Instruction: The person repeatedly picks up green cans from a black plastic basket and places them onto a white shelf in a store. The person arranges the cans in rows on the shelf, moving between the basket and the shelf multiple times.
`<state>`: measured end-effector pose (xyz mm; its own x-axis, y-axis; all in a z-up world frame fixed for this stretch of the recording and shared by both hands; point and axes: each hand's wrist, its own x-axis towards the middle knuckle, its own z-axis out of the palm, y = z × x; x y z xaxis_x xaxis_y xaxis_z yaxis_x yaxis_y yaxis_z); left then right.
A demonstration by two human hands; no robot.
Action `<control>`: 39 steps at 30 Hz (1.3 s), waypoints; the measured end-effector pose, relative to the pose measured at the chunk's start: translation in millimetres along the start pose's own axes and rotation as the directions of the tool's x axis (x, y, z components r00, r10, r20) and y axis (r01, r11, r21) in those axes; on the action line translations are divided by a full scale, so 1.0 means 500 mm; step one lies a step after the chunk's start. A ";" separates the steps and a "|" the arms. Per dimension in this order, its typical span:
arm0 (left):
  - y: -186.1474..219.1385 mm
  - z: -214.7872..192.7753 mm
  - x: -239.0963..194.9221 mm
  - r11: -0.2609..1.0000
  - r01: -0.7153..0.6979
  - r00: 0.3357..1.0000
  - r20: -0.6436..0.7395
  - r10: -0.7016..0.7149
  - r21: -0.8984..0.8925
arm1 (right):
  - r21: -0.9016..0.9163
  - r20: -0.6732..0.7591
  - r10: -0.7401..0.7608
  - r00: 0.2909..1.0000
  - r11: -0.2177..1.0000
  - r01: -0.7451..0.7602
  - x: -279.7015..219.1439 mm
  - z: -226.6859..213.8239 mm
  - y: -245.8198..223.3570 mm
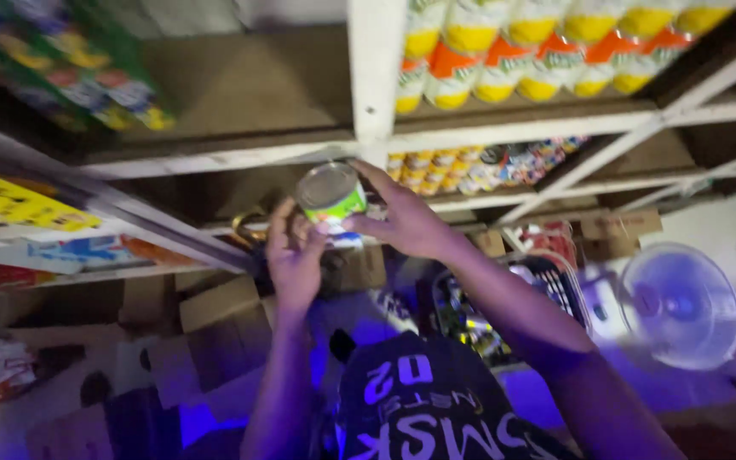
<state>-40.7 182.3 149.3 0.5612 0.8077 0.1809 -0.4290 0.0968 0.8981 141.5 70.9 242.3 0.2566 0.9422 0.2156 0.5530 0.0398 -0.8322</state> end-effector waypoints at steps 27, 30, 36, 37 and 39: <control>0.100 -0.075 0.292 0.072 -0.398 0.715 0.260 0.650 0.915 | -0.148 -0.128 -0.340 0.932 0.935 0.321 0.493 0.143 0.060; 0.104 -0.072 0.297 0.087 -0.406 0.723 0.261 0.639 0.910 | -0.206 -0.112 -0.377 0.920 0.914 0.349 0.527 0.143 0.061; 0.100 -0.074 0.301 0.057 -0.442 0.673 0.289 0.681 0.895 | -0.278 -0.058 -0.306 0.950 0.919 0.279 0.574 0.150 0.016; 0.102 -0.071 0.301 0.058 -0.448 0.662 0.287 0.692 0.892 | -0.259 -0.035 -0.249 0.968 0.938 0.231 0.576 0.146 0.001; 0.100 -0.070 0.303 0.054 -0.454 0.652 0.291 0.700 0.889 | -0.232 -0.014 -0.191 0.981 0.955 0.183 0.588 0.152 0.001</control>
<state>-2.2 329.9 207.7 0.2719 0.4256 0.8631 0.3514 -0.8789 0.3227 156.9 373.3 266.2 0.1572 0.9124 0.3779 0.7593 0.1330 -0.6370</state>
